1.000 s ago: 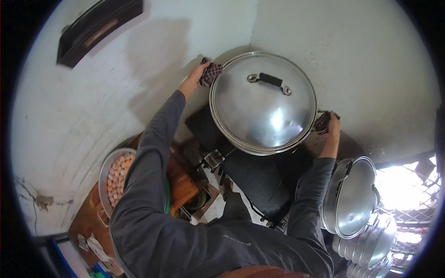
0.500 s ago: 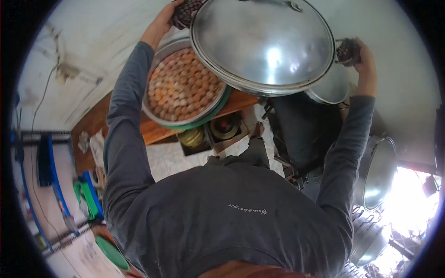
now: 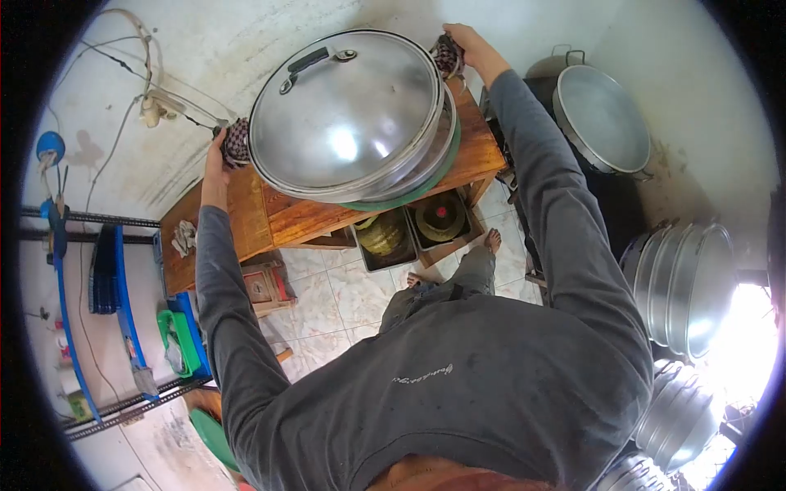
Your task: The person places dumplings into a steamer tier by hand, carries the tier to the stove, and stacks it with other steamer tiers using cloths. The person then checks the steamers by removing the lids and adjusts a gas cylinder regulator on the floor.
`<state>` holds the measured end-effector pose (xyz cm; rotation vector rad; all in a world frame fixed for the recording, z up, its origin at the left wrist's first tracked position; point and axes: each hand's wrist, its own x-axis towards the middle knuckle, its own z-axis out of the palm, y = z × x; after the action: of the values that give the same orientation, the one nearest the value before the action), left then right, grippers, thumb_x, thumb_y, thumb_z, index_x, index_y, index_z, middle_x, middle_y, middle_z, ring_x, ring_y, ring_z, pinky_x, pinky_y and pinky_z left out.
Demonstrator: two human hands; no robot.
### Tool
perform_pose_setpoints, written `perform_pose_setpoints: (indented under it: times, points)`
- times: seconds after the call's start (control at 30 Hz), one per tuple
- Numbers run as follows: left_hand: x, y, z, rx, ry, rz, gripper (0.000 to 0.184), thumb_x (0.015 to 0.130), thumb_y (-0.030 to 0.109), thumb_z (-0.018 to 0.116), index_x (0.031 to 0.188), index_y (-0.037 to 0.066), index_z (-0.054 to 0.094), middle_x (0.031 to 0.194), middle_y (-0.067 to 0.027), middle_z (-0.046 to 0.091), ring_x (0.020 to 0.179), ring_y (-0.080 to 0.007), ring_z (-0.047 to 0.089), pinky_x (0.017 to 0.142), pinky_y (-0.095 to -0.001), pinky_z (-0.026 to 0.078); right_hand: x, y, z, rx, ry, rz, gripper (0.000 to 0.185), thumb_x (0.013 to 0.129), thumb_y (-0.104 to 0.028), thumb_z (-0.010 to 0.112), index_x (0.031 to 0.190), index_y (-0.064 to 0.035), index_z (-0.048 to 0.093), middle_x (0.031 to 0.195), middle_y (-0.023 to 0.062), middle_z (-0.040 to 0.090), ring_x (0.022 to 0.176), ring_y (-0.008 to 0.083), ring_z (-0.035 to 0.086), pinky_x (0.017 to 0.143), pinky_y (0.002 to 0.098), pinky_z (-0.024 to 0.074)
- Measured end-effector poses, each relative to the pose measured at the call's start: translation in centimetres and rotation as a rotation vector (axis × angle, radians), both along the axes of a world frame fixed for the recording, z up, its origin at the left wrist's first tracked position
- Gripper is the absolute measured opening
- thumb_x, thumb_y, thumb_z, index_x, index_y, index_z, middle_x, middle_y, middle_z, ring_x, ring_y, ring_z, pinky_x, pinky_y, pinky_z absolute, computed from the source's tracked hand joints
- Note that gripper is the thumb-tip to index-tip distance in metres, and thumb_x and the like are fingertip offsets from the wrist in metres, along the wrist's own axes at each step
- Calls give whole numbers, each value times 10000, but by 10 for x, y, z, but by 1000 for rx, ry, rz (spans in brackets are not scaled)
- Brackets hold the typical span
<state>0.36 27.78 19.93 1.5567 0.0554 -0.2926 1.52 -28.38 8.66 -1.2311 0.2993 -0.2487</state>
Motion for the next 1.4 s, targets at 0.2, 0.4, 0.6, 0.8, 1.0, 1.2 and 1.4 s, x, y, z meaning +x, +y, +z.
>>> perform_pose_setpoints:
  times: [0.2, 0.4, 0.6, 0.8, 1.0, 1.2, 1.4]
  points:
    - [20, 13, -49, -20, 88, 13, 341, 890, 295, 565, 1132, 56, 590, 1082, -58, 651, 992, -190, 612, 863, -383, 477, 14, -2, -30, -41, 57, -49, 356, 930, -274, 493, 1073, 51, 499, 936, 153, 617, 786, 261, 633, 695, 413, 541]
    - [22, -24, -65, -1, 116, -39, 313, 917, 279, 527, 1129, 55, 579, 1066, -60, 649, 958, -187, 618, 818, -373, 479, 12, -24, -50, -97, 96, -85, 414, 933, -305, 486, 1093, 76, 497, 979, 175, 620, 803, 260, 638, 726, 406, 539]
    - [21, -28, -73, -104, 112, -45, 325, 939, 284, 481, 1156, 55, 560, 1107, -53, 634, 1001, -200, 596, 881, -397, 444, 3, -12, -50, -76, 53, -127, 478, 903, -342, 521, 1087, 99, 512, 986, 193, 625, 860, 263, 639, 730, 384, 518]
    - [25, -12, -91, -168, 95, 101, 375, 977, 286, 397, 1220, 29, 522, 1173, -74, 601, 1055, -232, 568, 921, -401, 425, -10, -17, -53, -213, 56, -76, 431, 910, -339, 511, 1024, 71, 573, 913, 136, 626, 826, 197, 628, 685, 374, 508]
    - [12, 94, -99, -414, -183, 339, 384, 977, 327, 391, 1194, 50, 544, 1159, -86, 606, 1057, -258, 564, 908, -434, 450, -66, -68, -35, 231, -107, -223, 333, 937, -229, 469, 1025, 80, 556, 869, 122, 628, 759, 244, 638, 648, 385, 511]
    - [-16, 73, -202, -540, -32, 396, 403, 969, 357, 379, 1202, 71, 540, 1168, -111, 600, 1031, -264, 587, 901, -434, 467, -28, -65, -109, 434, -74, -76, 429, 938, -319, 478, 1223, 1, 500, 1190, 143, 563, 1040, 244, 558, 861, 418, 471]
    - [-32, -42, -168, -448, -84, 388, 540, 951, 501, 341, 1256, 87, 506, 1197, -98, 585, 1075, -260, 571, 938, -427, 447, 29, -64, -191, 421, 107, 225, 452, 936, -283, 475, 1262, 30, 474, 1166, 152, 568, 1056, 295, 544, 877, 478, 456]
